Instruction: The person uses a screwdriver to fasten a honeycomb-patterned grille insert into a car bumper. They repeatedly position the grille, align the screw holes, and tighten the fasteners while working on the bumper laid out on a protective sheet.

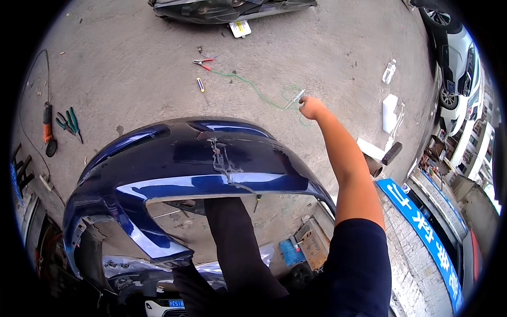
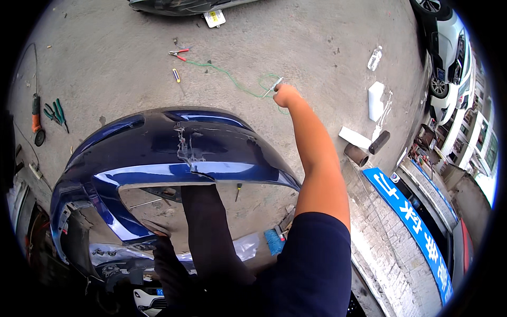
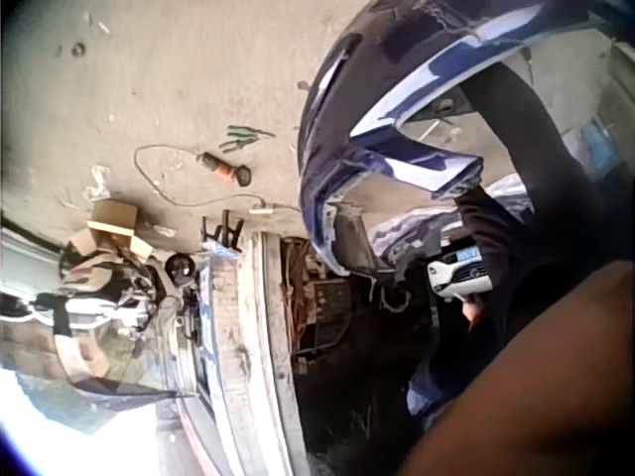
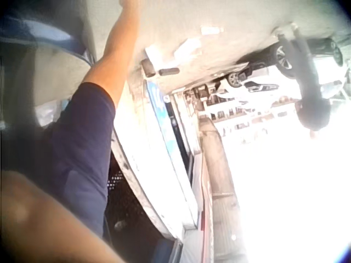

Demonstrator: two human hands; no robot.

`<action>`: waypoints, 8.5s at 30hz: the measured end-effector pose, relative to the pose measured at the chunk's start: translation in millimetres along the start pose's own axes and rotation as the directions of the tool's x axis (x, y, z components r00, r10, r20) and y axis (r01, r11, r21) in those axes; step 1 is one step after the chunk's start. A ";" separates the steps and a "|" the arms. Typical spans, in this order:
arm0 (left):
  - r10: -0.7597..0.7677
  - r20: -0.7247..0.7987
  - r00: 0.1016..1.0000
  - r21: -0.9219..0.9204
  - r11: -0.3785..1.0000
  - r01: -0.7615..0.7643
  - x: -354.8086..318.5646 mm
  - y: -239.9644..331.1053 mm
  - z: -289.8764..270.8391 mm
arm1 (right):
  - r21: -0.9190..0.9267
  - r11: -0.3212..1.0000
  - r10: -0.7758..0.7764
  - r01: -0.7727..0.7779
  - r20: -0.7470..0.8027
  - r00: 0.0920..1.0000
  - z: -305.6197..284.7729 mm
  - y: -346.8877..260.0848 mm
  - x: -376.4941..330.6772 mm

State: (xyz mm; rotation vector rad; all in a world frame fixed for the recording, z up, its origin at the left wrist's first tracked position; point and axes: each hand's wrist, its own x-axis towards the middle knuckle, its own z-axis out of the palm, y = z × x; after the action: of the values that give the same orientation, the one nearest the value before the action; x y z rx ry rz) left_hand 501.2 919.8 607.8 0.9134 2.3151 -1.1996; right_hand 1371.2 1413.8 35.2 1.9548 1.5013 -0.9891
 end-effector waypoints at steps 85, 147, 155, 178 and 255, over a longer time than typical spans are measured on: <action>0.489 -0.819 0.300 -0.282 -0.799 0.531 -369.6 78.0 -502.7 | -0.174 -0.438 -0.307 0.882 -0.893 -0.329 -433.9 -401.4 -935.9; -0.536 -0.322 0.780 0.599 -0.754 -0.270 -515.9 -104.9 -102.5 | -0.147 -0.989 0.026 -0.010 -0.106 -0.994 -125.5 -448.2 -1180.1; -0.618 -0.193 0.762 0.624 -0.677 -0.390 -565.8 -121.1 -20.9 | 0.013 -0.995 0.092 -0.095 -0.158 -0.983 -45.8 -423.0 -1221.0; -0.650 0.483 0.586 0.537 -0.309 -0.785 -686.7 35.9 -55.0 | 0.626 -0.749 0.050 -0.216 -0.272 -0.961 -66.5 -319.5 -1170.2; -0.730 0.183 0.658 0.461 -0.527 -0.713 -744.9 3.0 81.6 | 0.876 -0.420 -0.258 0.235 0.133 -0.957 -6.7 -275.4 -1250.3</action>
State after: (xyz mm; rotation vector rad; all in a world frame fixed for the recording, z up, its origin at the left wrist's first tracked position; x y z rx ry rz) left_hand 1041.0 575.3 997.0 0.1725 -0.6933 -2.8583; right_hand 938.4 733.7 1029.8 -1.6965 1.7316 -1.9760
